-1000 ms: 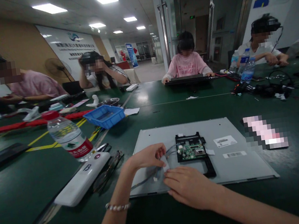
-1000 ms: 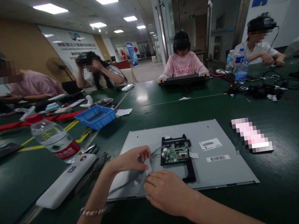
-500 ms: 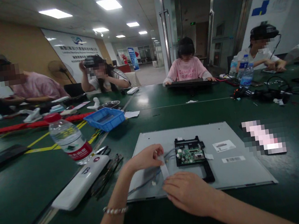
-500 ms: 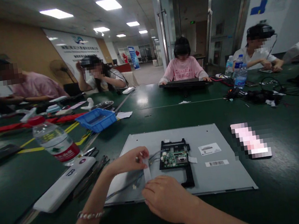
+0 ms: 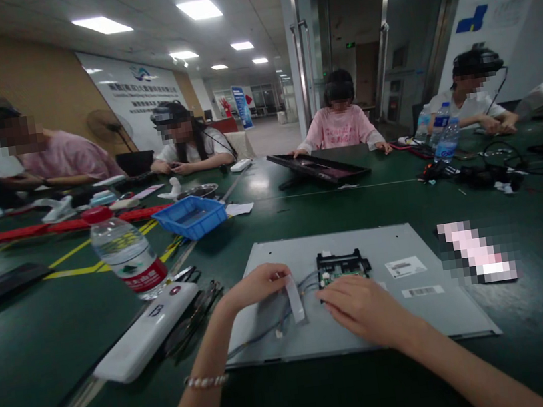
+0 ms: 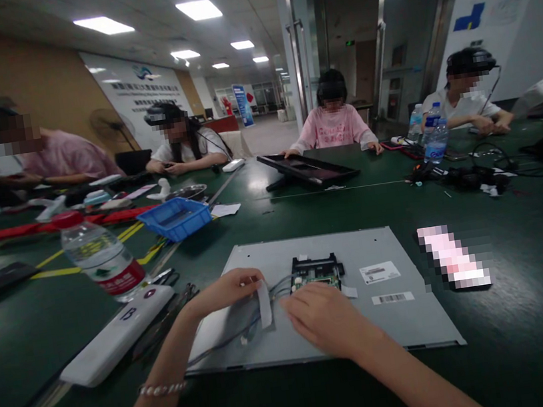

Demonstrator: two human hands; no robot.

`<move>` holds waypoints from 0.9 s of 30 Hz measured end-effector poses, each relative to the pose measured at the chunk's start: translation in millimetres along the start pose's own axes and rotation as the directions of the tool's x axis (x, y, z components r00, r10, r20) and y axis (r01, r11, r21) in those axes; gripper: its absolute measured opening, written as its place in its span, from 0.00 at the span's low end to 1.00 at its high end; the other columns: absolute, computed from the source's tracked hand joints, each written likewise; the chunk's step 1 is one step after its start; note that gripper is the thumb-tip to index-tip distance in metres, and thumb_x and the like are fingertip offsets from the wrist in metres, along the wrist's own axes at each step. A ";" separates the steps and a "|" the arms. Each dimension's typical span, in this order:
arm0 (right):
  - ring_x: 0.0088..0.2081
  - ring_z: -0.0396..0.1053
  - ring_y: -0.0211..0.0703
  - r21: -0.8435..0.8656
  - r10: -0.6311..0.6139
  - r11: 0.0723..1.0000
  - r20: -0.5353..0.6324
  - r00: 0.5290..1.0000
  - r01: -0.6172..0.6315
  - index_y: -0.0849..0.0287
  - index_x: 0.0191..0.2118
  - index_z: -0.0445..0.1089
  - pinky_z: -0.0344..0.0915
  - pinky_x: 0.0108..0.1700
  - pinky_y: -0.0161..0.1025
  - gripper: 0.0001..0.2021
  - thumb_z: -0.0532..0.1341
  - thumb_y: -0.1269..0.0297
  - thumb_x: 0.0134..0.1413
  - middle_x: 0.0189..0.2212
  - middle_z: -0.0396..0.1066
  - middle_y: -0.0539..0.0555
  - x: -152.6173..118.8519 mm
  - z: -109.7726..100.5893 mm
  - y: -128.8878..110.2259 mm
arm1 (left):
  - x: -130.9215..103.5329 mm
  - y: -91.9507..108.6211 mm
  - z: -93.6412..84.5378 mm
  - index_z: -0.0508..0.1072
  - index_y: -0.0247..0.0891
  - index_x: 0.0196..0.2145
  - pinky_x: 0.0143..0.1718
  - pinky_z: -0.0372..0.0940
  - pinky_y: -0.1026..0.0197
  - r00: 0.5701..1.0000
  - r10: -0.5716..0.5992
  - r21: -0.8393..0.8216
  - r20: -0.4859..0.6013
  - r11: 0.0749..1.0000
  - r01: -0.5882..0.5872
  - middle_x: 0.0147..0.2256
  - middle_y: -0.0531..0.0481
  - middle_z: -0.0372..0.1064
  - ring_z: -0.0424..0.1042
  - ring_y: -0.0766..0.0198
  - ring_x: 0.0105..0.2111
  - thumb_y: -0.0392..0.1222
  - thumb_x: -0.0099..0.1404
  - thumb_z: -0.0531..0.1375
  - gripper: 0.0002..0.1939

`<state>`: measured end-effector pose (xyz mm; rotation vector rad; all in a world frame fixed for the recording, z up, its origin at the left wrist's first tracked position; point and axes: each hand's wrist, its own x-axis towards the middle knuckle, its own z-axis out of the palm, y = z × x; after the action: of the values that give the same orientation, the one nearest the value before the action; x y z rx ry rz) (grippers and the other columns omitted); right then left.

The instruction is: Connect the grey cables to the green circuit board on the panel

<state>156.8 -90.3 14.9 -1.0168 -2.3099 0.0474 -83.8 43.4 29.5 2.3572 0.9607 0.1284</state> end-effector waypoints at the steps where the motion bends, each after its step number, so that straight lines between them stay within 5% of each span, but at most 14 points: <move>1: 0.45 0.70 0.43 0.002 0.044 0.999 -0.024 0.999 -0.044 0.60 0.50 0.69 0.65 0.50 0.43 0.14 0.52 0.68 0.61 0.43 0.74 0.57 -1.0 -5.9 7.8 | 1.1 -3.2 0.8 0.72 0.36 0.34 0.35 0.60 0.63 0.999 -0.018 0.025 -0.038 0.999 0.019 0.30 0.50 0.70 0.67 0.64 0.30 0.45 0.64 0.51 0.14; 6: 0.45 0.71 0.44 0.099 0.402 0.914 -0.107 0.909 -0.393 0.58 0.47 0.72 0.66 0.49 0.44 0.14 0.53 0.64 0.60 0.45 0.74 0.55 -13.5 -39.8 58.8 | 6.2 -15.5 5.7 0.71 0.36 0.32 0.36 0.62 0.62 0.985 -0.044 0.141 -0.169 0.988 0.068 0.32 0.48 0.70 0.68 0.61 0.32 0.43 0.62 0.50 0.12; 11: 0.42 0.73 0.46 0.222 0.655 0.731 0.036 0.755 -0.645 0.60 0.40 0.74 0.67 0.46 0.43 0.12 0.56 0.64 0.56 0.40 0.76 0.56 -36.8 -54.2 103.0 | 10.6 -20.3 11.9 0.70 0.36 0.35 0.37 0.64 0.60 0.971 -0.040 0.169 -0.235 0.982 0.081 0.35 0.46 0.70 0.69 0.60 0.33 0.42 0.60 0.50 0.11; 15: 0.42 0.73 0.46 0.225 0.668 0.669 0.236 0.705 -0.709 0.61 0.40 0.74 0.67 0.45 0.41 0.11 0.59 0.64 0.52 0.41 0.75 0.58 -48.0 -49.3 117.2 | 13.8 -26.4 17.1 0.69 0.36 0.44 0.39 0.66 0.57 0.947 -0.007 0.146 -0.321 0.988 0.057 0.40 0.44 0.68 0.70 0.60 0.33 0.43 0.61 0.51 0.16; 21: 0.39 0.73 0.44 0.167 0.631 0.671 0.383 0.675 -0.722 0.61 0.42 0.74 0.67 0.43 0.39 0.14 0.61 0.64 0.49 0.40 0.76 0.57 -45.6 -49.7 112.6 | 19.3 -19.8 22.3 0.65 0.37 0.51 0.49 0.63 0.53 0.899 0.087 0.237 -0.430 0.971 0.019 0.48 0.42 0.64 0.68 0.58 0.43 0.43 0.65 0.51 0.18; 27: 0.38 0.72 0.45 0.169 0.538 0.729 0.458 0.708 -0.663 0.60 0.43 0.74 0.67 0.42 0.40 0.18 0.64 0.60 0.43 0.38 0.76 0.56 -42.9 -43.3 104.0 | 22.8 -3.6 27.0 0.65 0.39 0.51 0.55 0.56 0.49 0.874 0.188 0.357 -0.449 0.934 -0.018 0.51 0.44 0.62 0.61 0.55 0.52 0.39 0.66 0.52 0.16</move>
<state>271.1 -54.9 0.5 -1.6636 -2.0568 0.9479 -61.3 47.6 2.4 2.7702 1.1547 0.6653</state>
